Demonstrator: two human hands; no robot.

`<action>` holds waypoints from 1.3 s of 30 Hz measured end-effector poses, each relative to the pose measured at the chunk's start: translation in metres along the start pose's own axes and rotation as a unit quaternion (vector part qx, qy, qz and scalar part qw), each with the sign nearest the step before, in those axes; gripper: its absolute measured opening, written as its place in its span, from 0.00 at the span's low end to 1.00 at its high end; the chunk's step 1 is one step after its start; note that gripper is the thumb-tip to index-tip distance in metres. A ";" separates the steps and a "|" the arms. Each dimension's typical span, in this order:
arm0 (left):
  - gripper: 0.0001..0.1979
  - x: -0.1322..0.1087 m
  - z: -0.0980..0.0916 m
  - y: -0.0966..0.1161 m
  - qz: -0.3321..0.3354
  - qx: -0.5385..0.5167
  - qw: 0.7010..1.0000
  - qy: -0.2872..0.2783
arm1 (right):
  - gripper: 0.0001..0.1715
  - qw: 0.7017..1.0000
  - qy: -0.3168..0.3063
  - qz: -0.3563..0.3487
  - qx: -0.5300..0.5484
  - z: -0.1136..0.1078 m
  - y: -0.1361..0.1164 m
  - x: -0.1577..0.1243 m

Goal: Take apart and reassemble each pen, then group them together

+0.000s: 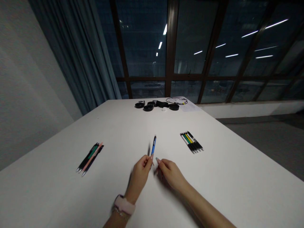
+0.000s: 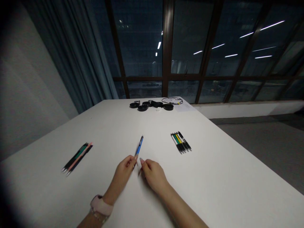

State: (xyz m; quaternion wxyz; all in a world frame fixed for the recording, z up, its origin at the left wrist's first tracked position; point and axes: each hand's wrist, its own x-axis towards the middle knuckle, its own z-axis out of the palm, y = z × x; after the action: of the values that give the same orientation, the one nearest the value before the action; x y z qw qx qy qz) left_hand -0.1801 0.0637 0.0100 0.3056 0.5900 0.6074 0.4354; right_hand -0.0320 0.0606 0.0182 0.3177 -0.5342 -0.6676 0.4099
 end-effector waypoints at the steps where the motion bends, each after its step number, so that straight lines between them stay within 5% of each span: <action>1: 0.23 0.001 0.003 0.001 -0.015 -0.063 0.998 -0.011 | 0.33 1.000 -0.007 -0.001 0.030 0.004 0.002 0.000; 6: 0.30 0.001 0.011 0.008 -0.086 -0.201 0.974 -0.060 | 0.36 0.988 -0.046 -0.025 0.149 0.010 0.005 0.002; 18: 0.33 0.002 0.007 0.014 -0.120 -0.252 0.955 -0.098 | 0.36 0.946 -0.122 0.044 0.298 0.009 -0.001 0.004; 27: 0.31 0.001 0.001 0.007 -0.152 -0.326 0.931 -0.067 | 0.31 0.904 -0.165 0.054 0.391 0.000 -0.003 0.003; 35: 0.27 0.002 0.002 0.009 -0.140 -0.222 0.964 -0.040 | 0.32 0.941 -0.161 0.025 0.295 0.005 0.004 0.003; 39: 0.26 0.002 0.001 0.011 -0.134 -0.215 0.967 -0.025 | 0.28 0.970 -0.104 -0.009 0.222 0.007 0.004 -0.001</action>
State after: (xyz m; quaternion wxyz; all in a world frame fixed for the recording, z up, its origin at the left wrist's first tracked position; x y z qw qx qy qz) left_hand -0.1744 0.0647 0.0197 0.4955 0.4346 0.5653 0.4960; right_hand -0.0360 0.0589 0.0120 0.3609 -0.3987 -0.5944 0.5979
